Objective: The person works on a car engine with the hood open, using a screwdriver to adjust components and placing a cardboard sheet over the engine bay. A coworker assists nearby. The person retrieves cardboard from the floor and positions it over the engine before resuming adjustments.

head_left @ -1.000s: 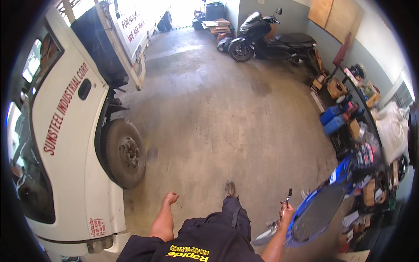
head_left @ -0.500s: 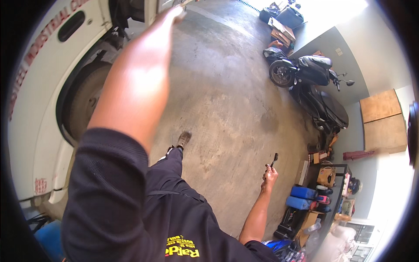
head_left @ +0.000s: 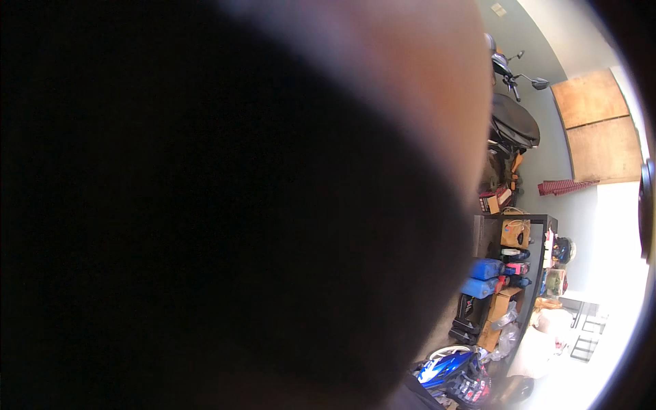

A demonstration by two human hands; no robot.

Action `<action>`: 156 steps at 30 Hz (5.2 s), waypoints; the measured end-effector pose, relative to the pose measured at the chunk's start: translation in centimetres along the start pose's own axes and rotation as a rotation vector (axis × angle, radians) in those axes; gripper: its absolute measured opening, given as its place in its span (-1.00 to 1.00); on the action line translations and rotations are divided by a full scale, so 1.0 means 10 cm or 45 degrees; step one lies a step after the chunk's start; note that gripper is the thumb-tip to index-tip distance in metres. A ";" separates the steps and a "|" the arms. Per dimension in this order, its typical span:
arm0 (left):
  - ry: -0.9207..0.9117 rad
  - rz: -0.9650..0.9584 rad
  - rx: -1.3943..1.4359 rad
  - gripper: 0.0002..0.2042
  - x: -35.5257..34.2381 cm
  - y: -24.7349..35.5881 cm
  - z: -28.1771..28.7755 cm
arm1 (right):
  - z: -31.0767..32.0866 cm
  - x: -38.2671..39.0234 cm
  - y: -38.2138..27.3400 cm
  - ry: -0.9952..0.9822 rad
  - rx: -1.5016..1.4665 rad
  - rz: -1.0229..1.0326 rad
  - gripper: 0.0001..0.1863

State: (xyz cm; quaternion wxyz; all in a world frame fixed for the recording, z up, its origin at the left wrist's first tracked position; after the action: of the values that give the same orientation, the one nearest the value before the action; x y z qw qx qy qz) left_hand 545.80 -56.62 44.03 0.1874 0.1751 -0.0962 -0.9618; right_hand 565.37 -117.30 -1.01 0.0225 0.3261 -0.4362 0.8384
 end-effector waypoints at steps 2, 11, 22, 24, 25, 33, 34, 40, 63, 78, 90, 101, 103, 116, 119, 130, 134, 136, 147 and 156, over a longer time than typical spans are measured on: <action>-0.010 0.039 -0.004 -0.72 -0.52 -0.65 -0.14 | -0.22 -0.25 -0.42 0.013 0.036 -0.023 -0.87; -0.179 0.471 -0.343 -0.73 -0.81 -5.30 -0.58 | -2.80 -2.07 -3.45 -0.292 -0.051 0.285 -0.64; -0.164 2.558 0.956 -0.63 2.43 -7.39 -2.37 | -6.70 -3.90 -7.14 -0.592 0.097 0.369 -0.37; -0.278 2.613 0.917 -0.61 2.64 -7.43 -2.29 | -7.27 -3.98 -7.70 -0.621 0.097 0.284 -0.31; -0.021 2.838 1.011 -0.63 2.89 -7.32 -2.16 | -7.69 -3.98 -7.97 -0.684 0.056 0.308 -0.32; -0.213 2.786 1.203 -0.59 0.88 -8.74 -2.05 | -8.88 -5.32 -9.99 -0.482 -0.047 0.284 -0.43; -0.223 2.768 1.143 -0.58 0.64 -9.08 -2.00 | -9.10 -5.56 -10.14 -0.472 -0.093 0.260 -0.45; -0.017 2.657 0.948 -0.57 -1.10 -11.22 -2.12 | -10.32 -7.15 -11.08 -0.302 -0.186 0.186 -0.44; -0.081 2.051 1.616 -0.30 -9.73 -18.45 -4.74 | -15.64 -11.78 -14.69 -0.256 -0.181 -0.156 -0.39; 1.602 2.452 2.520 -0.42 -11.19 -19.90 -7.34 | -17.65 -14.05 -15.04 0.275 -0.807 -0.686 -0.43; 1.018 2.101 2.994 -0.48 -12.63 -20.05 -5.75 | -15.98 -12.49 -17.07 0.595 -0.233 -0.024 -0.58; 0.089 2.379 2.304 0.22 -12.16 -20.06 -5.85 | -14.15 -10.01 -18.30 0.837 -0.406 0.332 -0.70; -0.192 2.492 2.166 0.25 -11.97 -19.57 -5.80 | -13.86 -9.47 -18.23 1.005 -0.327 0.362 -0.69; -1.205 -0.211 1.303 0.22 -11.03 -14.34 -2.70 | -13.04 -5.17 -16.03 1.663 -0.903 0.433 -0.71; -1.034 -0.393 1.280 -0.27 -10.44 -13.50 -2.18 | -12.79 -4.19 -15.16 1.994 -0.931 0.304 -0.70; -1.496 0.019 2.020 -0.67 -8.44 -11.57 -1.73 | -13.19 -1.89 -12.76 2.683 -1.469 -0.499 -0.71; -1.621 -0.094 1.974 -0.67 -7.92 -10.37 -1.82 | -12.74 -1.70 -11.71 2.854 -1.162 -0.847 -0.68; -1.689 -0.077 2.022 -0.64 -7.68 -9.79 -1.97 | -12.47 -1.47 -11.20 2.634 -0.965 -1.193 -0.65; -2.032 -0.070 2.149 -0.83 -6.84 -5.83 -2.59 | -11.23 0.11 -9.73 2.970 -1.473 -1.535 -0.53; -2.233 -0.195 2.408 -0.64 -5.70 -2.60 -3.07 | -9.87 0.20 -7.18 2.734 -1.598 -1.484 -0.55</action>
State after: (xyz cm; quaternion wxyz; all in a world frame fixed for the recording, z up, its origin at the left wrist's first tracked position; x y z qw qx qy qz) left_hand 598.30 -14.15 26.42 -0.1893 -0.4421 -0.8156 -0.3218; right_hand 534.92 0.24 11.50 0.8337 -0.4074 -0.3082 0.2097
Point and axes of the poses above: each hand's wrist, its own x-axis away from the middle knuckle, its own z-axis out of the back of the hand, y = z × x, the point moved 3 cm from there along -x, towards the middle knuckle, and after that the axes turned 6 degrees about x, right-handed, at the moved point
